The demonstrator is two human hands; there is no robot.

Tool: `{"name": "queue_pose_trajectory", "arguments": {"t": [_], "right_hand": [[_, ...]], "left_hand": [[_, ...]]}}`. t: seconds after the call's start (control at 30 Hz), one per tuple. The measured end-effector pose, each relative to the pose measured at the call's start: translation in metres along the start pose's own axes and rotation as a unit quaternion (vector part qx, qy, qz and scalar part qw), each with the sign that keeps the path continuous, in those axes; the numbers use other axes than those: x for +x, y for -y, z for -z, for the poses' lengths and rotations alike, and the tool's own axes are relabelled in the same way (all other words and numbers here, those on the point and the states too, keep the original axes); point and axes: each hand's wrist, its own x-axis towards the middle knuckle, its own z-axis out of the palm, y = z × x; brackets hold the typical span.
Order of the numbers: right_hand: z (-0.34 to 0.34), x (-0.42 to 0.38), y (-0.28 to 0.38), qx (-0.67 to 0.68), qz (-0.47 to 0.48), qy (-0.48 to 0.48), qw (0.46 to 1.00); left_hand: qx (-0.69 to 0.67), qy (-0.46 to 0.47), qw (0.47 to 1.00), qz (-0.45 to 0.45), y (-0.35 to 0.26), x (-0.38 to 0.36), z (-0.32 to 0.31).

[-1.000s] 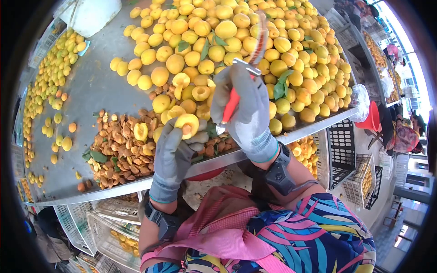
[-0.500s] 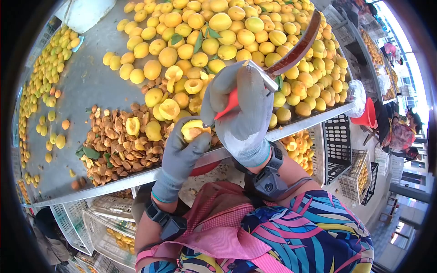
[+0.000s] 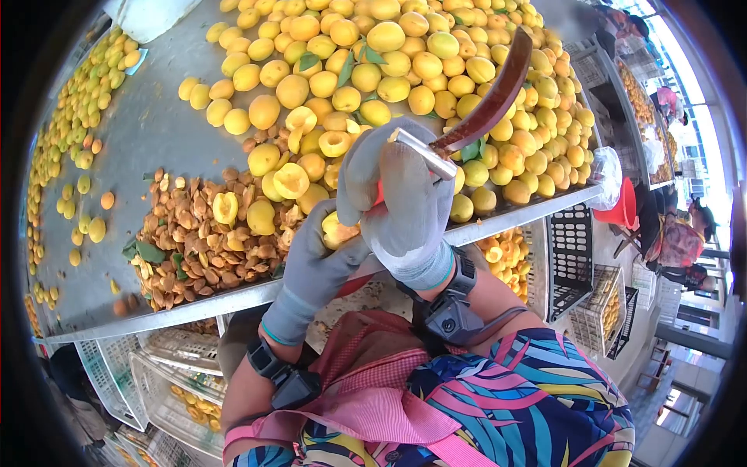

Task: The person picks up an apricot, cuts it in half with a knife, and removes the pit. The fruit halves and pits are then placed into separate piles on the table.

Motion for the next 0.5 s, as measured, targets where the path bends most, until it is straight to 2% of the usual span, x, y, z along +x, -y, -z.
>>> {"name": "queue_pose_trajectory", "arguments": {"t": [0.07,0.2,0.27,0.33,0.5], "right_hand": [[0.000,0.000,-0.003,0.030,0.002,0.001,1.000],[-0.005,0.002,0.005,-0.059,-0.056,0.005,0.997],[-0.006,0.004,0.008,-0.103,-0.085,0.006,0.991],[-0.002,0.006,0.006,-0.075,-0.120,0.086,0.986],[-0.001,0.011,-0.002,-0.078,-0.170,0.113,0.976]], "left_hand": [[0.044,-0.010,0.998,-0.051,0.006,0.001,0.001],[0.083,-0.012,0.994,-0.069,0.004,0.002,0.003],[0.069,0.003,0.997,-0.019,-0.003,0.001,0.003],[0.064,0.020,0.998,-0.021,0.003,0.001,0.005],[0.012,0.090,0.996,0.005,0.006,0.004,0.009]]}}
